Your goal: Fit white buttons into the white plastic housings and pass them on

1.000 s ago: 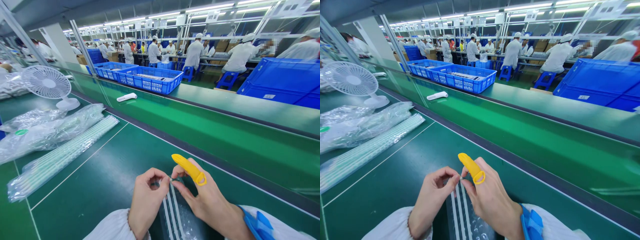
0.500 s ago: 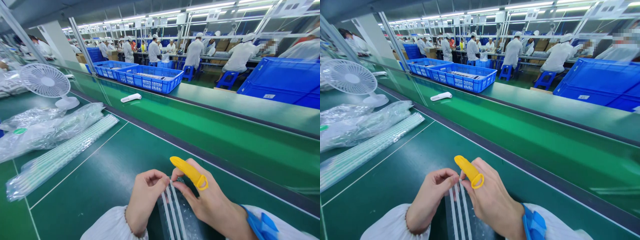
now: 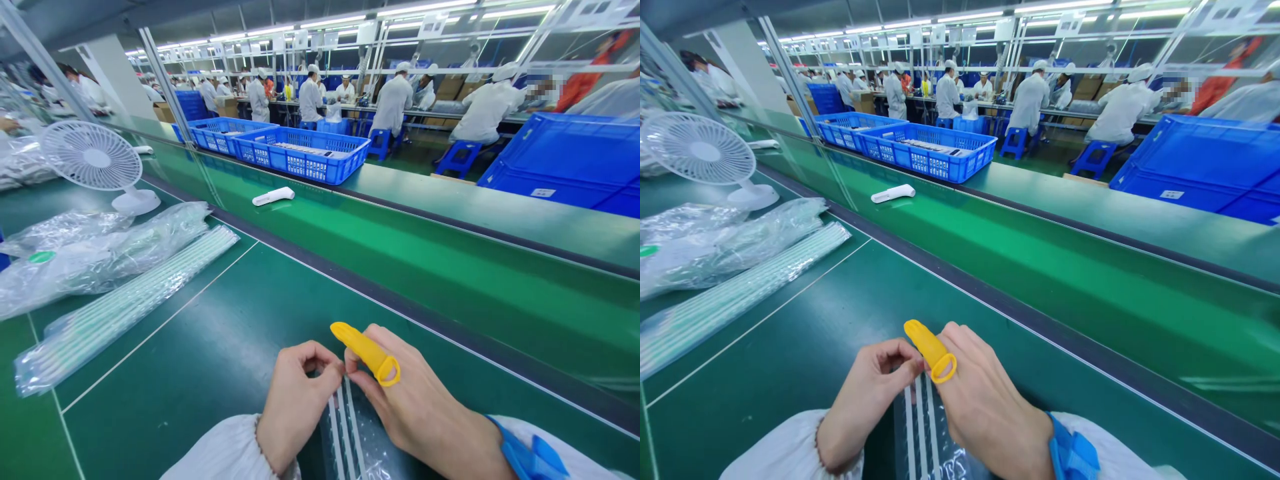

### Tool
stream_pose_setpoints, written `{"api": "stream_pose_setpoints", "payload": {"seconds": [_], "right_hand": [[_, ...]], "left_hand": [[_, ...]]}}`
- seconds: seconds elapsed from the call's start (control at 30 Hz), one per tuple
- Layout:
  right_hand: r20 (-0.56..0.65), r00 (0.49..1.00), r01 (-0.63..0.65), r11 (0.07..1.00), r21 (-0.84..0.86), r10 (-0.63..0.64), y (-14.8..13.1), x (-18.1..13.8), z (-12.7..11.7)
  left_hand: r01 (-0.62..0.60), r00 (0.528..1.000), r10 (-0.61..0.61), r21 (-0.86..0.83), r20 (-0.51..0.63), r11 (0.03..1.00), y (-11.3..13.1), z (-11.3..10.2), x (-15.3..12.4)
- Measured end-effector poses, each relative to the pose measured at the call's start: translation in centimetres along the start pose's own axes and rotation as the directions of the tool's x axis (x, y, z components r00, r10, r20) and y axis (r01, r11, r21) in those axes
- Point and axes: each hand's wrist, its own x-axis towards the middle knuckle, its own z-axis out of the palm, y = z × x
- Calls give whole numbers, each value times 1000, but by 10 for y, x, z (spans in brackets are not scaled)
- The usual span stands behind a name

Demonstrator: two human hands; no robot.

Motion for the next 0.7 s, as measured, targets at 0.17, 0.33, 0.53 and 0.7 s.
{"api": "stream_pose_setpoints", "payload": {"seconds": [0.17,0.33,0.53,0.7], "right_hand": [[-119,991,-52,996,73,61,0,-3,6],[-154,979,-109,982,157,133,-1,-9,13],[-116,976,-161,972,171,182,-4,-17,9],[-42,977,-199,968,154,208,1,-29,9]], "left_hand": [[93,995,-90,-109,35,990,-2,0,1],[118,993,-121,-164,-9,979,-4,0,2],[-4,985,-6,-57,-174,998,-9,-9,15],[-127,932,182,190,-315,974,-14,-24,30]]}}
